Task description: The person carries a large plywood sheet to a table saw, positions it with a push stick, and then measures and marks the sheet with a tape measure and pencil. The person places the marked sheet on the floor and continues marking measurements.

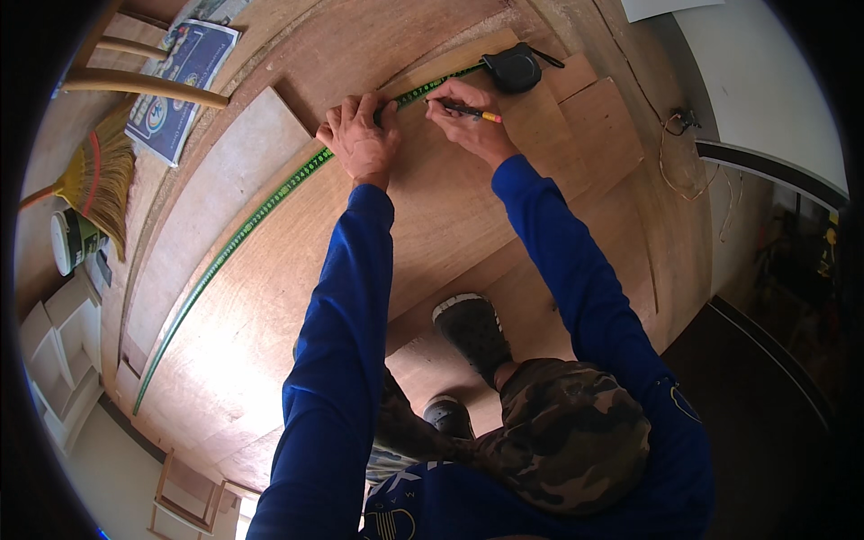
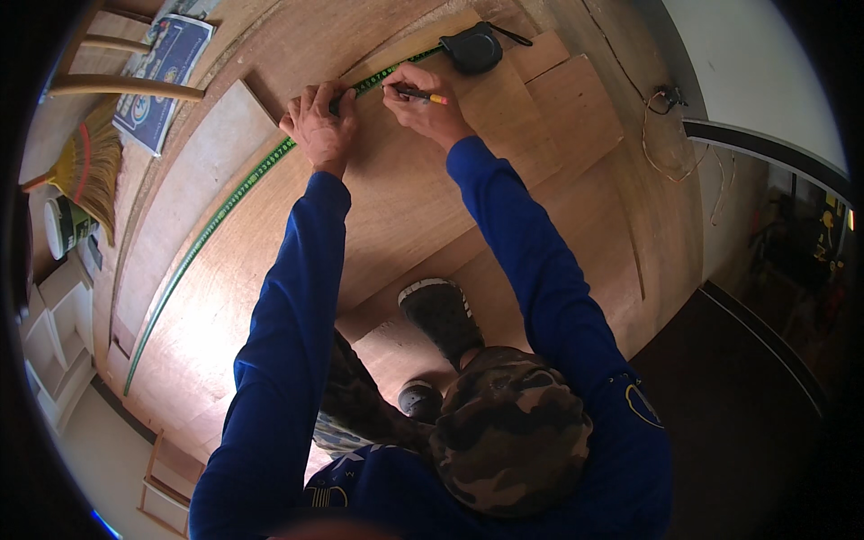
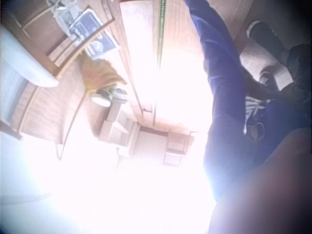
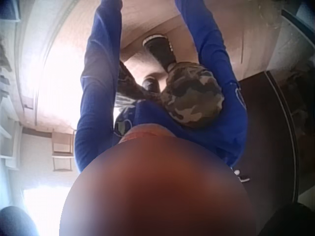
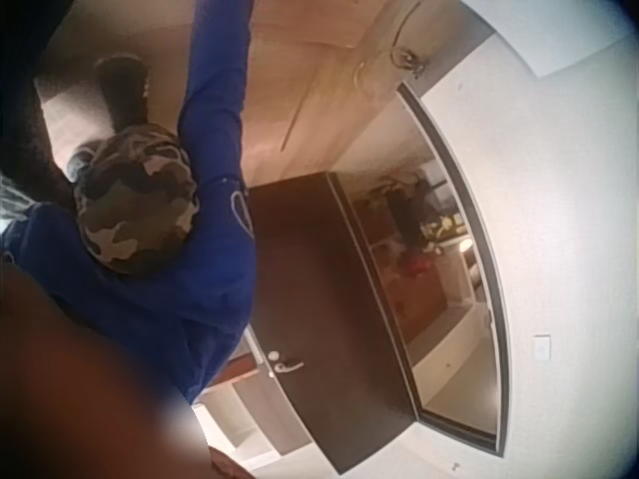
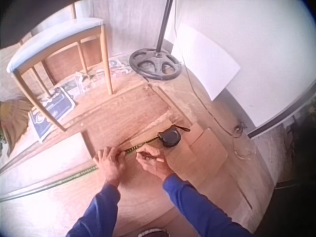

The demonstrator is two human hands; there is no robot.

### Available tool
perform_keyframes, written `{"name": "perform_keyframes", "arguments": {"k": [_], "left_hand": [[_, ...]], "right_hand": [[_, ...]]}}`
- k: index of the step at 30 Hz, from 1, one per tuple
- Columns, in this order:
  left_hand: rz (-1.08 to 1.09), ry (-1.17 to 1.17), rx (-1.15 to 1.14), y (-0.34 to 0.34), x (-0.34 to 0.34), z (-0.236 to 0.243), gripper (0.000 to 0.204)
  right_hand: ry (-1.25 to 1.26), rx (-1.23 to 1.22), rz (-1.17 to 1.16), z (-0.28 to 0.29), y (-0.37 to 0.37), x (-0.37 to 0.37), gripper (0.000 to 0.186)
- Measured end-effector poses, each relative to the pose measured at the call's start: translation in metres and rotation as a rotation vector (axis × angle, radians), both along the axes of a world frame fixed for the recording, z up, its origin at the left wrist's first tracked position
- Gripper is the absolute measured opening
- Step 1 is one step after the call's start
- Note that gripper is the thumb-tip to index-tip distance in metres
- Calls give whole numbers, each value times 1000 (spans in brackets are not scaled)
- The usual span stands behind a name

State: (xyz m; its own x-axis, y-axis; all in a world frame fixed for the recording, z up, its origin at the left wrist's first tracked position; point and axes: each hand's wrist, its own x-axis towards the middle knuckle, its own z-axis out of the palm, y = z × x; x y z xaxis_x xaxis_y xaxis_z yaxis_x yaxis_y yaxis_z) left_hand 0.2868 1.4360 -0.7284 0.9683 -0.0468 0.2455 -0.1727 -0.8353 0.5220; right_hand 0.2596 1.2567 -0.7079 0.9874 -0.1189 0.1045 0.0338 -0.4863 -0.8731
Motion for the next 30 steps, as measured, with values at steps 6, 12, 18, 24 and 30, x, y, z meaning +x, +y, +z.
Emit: {"name": "perform_keyframes", "arguments": {"k": [6,12,18,24,30], "left_hand": [[2,2,-5,0,0,-1,15],[17,-13,22,-1,0,-1,16],[21,-34,22,-2,1,-2,15],[24,-36,20,-1,2,-2,14],[29,-30,20,-1,1,-4,14]], "right_hand": [[-46,2,17,-3,1,0,10],[-40,-23,55,-5,-1,3,10],[-47,-16,74,1,3,11,9],[465,288,173,21,-14,-1,7],[159,321,38,6,-3,-8,10]]}}
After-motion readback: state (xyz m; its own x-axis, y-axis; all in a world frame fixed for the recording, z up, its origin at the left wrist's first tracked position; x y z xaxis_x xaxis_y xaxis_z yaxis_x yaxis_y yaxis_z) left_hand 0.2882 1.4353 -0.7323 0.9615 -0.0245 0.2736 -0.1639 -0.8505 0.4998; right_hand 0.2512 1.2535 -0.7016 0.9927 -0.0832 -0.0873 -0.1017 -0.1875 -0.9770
